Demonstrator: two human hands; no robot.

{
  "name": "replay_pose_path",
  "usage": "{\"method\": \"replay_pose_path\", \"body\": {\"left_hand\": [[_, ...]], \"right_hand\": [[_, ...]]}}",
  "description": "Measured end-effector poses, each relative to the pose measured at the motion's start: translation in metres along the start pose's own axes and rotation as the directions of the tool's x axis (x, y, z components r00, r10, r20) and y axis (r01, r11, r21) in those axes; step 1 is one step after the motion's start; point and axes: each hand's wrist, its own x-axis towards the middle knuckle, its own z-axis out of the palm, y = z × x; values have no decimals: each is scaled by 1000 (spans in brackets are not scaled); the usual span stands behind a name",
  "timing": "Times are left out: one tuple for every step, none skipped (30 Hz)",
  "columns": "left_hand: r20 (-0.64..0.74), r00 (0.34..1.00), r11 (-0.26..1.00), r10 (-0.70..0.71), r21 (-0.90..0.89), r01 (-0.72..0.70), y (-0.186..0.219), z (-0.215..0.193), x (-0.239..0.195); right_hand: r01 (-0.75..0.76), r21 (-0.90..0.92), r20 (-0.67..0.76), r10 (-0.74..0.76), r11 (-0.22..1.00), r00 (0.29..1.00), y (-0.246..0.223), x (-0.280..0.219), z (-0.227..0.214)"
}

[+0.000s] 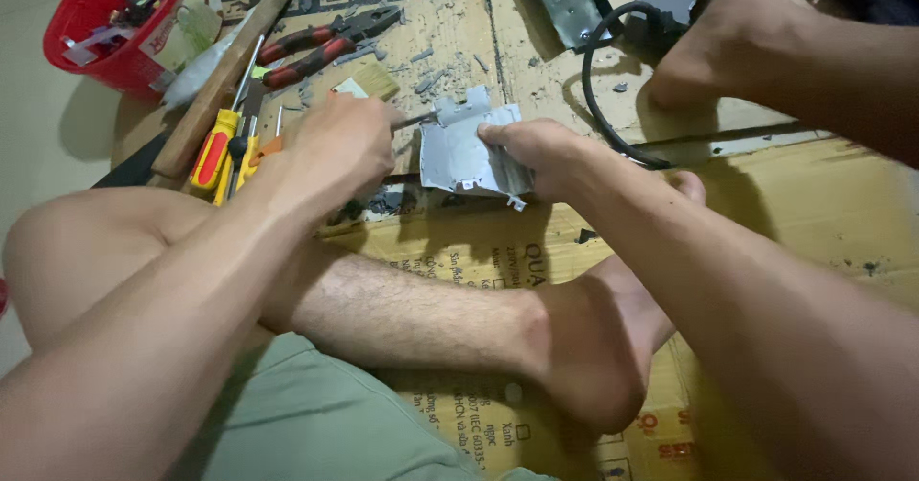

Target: The person scrapes a gray metal object using a yellow utility knife and a paintbrush. They repeatedly scrape the surface, remove debris, and flip the object to work on different sides.

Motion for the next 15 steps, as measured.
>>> {"method": "replay_pose_path", "body": {"left_hand": [[0,1000,1000,-2,0,2,1,0,-1],[4,1000,1000,14,28,-14,2,-1,-1],[10,999,998,34,55,-34,4,0,-2],[11,999,998,35,55,-35,10,-9,-4],[-9,1000,999,28,34,-28,16,-18,-6],[-28,999,1000,21,13,-20,23,-27,-7],[-27,999,1000,22,12,-22,22,-20,1],[-42,997,998,64,-4,-64,21,-12,9],[-59,993,994,105,-19,-106,21,-5,17],[-59,992,994,108,-20,-109,25,-3,20],[-52,996,997,76,21,-75,28,-2,23],[-47,998,997,44,63,-41,32,0,26],[-45,998,997,46,63,-44,31,3,28],[-40,996,995,78,66,-76,30,5,29],[-36,993,992,108,70,-106,29,8,31]], "right_hand": [[0,-1,2,0,1000,1000,-1,1,0],[-17,-43,-4,17,999,1000,-2,2,1],[-36,-84,-14,35,996,999,-2,3,0],[-37,-84,-16,36,996,999,0,8,4],[-51,-72,-2,51,996,999,1,12,7],[-65,-61,13,66,996,998,2,17,10],[-66,-61,11,67,996,998,2,15,7],[-35,-71,10,36,997,999,2,14,5],[-3,-82,9,4,997,1000,2,13,2],[-3,-81,6,4,997,1000,3,13,2],[-7,-81,-2,7,997,1000,3,14,2],[-10,-80,-10,9,997,1000,4,15,2],[-12,-78,-13,11,997,1000,1,11,1],[-44,-86,1,44,995,999,-2,8,1],[-75,-95,17,77,993,997,-5,4,1]]}}
